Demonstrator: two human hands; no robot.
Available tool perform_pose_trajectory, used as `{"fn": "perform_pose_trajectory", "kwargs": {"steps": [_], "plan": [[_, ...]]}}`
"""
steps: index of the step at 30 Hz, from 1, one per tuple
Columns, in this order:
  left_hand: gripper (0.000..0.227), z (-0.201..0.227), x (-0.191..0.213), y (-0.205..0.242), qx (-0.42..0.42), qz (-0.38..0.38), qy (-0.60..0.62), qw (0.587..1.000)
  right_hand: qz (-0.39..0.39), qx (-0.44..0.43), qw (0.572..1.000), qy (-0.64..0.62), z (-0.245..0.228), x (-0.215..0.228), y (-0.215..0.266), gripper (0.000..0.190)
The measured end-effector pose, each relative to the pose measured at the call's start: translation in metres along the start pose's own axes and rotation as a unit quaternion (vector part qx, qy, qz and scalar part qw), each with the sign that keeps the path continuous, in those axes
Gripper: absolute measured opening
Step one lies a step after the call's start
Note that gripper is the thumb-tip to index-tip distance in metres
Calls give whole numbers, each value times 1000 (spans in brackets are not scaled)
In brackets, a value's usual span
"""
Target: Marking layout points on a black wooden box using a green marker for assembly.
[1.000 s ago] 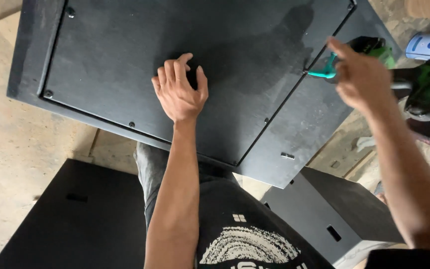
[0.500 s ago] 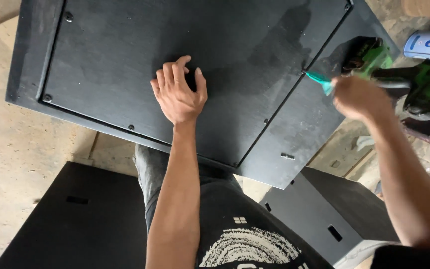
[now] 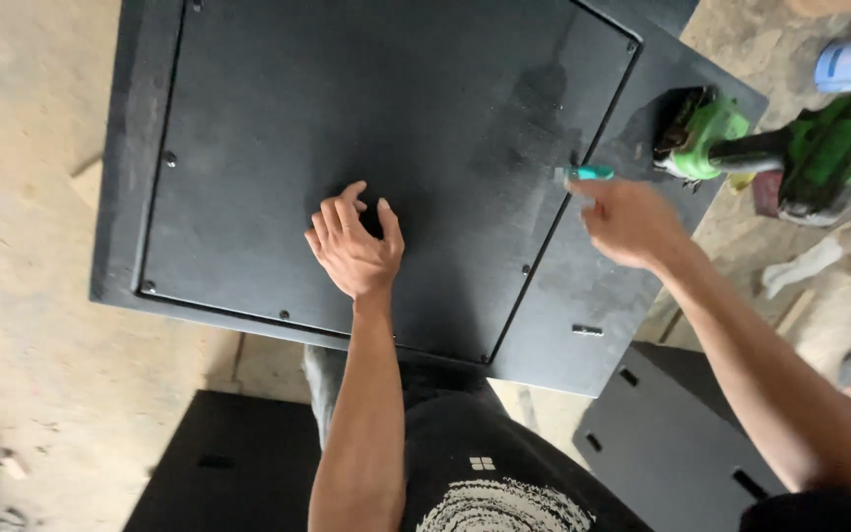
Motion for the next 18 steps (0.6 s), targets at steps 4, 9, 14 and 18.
{"fn": "perform_pose_trajectory", "kwargs": {"steps": [4,9,14,18], "plan": [[29,-4,-6,5,17,-27,0,999,96,-25,994,49,63,13,-68,44],[31,5,3,-1,2,-14,-7,1000,6,-17,999,-31,46,-27,-16,49],[33,1,-5,4,-3,-8,-7,1000,66,9,997,-28,20,16,-28,46],[33,0,-3,3,-11,-8,-11,1000,-15,-51,995,83,80,-28,-36,44]]}}
Point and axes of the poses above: each hand's wrist, its own y-axis away from the middle knuckle, its own x-axis out of the back of the hand, z = x × y, the point moved 10 cm from there along -y, towards the middle knuckle, and after that the axes turned 1 degree about -x, right-handed, at the moved point
